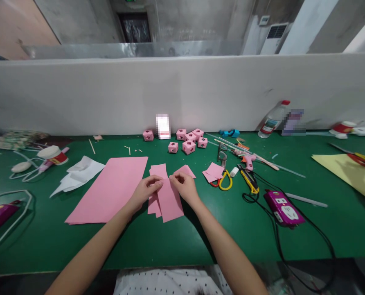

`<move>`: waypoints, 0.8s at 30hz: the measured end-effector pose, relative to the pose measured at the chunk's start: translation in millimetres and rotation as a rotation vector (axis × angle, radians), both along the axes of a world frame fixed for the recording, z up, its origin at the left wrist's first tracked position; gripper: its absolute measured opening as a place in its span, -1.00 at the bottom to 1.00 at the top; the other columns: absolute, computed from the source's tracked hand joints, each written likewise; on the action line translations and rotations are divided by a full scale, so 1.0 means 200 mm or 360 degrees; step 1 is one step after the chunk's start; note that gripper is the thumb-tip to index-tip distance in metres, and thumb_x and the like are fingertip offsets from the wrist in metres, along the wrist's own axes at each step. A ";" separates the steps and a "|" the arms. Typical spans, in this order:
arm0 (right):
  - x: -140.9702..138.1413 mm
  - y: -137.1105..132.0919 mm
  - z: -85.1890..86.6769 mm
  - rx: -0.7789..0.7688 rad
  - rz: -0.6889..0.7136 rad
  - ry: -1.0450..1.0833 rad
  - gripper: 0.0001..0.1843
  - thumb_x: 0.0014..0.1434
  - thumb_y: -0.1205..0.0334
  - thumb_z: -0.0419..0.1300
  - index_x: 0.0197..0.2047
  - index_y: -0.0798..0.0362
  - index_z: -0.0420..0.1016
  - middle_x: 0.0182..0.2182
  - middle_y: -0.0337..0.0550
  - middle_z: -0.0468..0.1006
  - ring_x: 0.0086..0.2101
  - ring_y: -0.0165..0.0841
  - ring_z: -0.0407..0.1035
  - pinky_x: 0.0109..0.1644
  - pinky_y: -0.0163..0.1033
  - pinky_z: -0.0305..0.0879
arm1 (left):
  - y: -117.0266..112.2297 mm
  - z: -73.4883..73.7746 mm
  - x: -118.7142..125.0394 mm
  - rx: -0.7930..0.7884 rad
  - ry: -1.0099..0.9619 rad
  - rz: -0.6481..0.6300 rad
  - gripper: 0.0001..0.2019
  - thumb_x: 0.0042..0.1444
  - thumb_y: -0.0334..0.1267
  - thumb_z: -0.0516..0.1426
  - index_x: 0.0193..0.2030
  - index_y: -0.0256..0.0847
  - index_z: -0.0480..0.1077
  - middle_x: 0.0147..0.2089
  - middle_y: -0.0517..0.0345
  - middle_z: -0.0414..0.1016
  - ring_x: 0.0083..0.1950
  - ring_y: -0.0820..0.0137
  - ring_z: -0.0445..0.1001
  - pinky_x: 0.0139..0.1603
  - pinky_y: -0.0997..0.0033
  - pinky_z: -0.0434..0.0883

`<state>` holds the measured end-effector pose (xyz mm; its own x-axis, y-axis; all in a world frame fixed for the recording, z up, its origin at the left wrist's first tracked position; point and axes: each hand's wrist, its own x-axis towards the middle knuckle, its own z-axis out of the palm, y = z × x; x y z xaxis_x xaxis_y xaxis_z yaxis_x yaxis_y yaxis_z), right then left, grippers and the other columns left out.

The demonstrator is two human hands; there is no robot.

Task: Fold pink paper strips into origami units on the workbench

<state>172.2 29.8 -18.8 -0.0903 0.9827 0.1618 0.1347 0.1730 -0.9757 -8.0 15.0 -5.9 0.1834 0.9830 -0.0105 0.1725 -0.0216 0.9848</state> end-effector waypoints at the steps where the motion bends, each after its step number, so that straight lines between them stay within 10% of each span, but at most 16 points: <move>1: 0.00 0.00 0.00 0.0018 0.0036 -0.0050 -0.72 0.09 0.03 0.20 -0.39 0.10 0.49 -0.50 -0.19 0.49 -0.46 -0.37 0.33 -0.37 -0.30 0.25 | 0.00 0.01 0.00 0.0046 0.0043 0.0007 -0.79 0.04 -0.14 0.16 -0.28 -0.25 0.48 -0.36 0.13 0.49 -0.40 0.43 0.40 -0.38 0.47 0.33; 15: -0.05 -0.08 0.03 0.0280 0.0083 -0.0484 -0.84 0.19 0.22 0.10 -0.37 0.04 0.47 -0.48 -0.24 0.51 -0.48 -0.38 0.32 -0.36 -0.31 0.14 | 0.01 -0.04 -0.02 0.0249 0.0479 0.0031 -0.90 -0.06 -0.33 0.05 -0.55 -0.20 0.25 -0.57 0.30 0.30 -0.51 0.47 0.32 -0.46 0.50 0.25; 24: 0.06 0.03 0.01 0.0223 -0.0339 -0.0230 -0.74 0.17 0.07 0.10 -0.38 0.07 0.45 -0.49 -0.22 0.48 -0.47 -0.37 0.31 -0.38 -0.30 0.18 | 0.05 -0.06 -0.05 0.0022 -0.0017 0.0195 -0.85 0.06 -0.18 0.09 -0.34 -0.22 0.32 -0.43 0.18 0.45 -0.48 0.41 0.49 -0.44 0.44 0.38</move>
<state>185.1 35.2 -17.5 0.0834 0.9509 0.2979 0.3185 0.2579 -0.9122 -17.9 24.1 -17.0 0.0621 0.9981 0.0045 0.1644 -0.0147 0.9863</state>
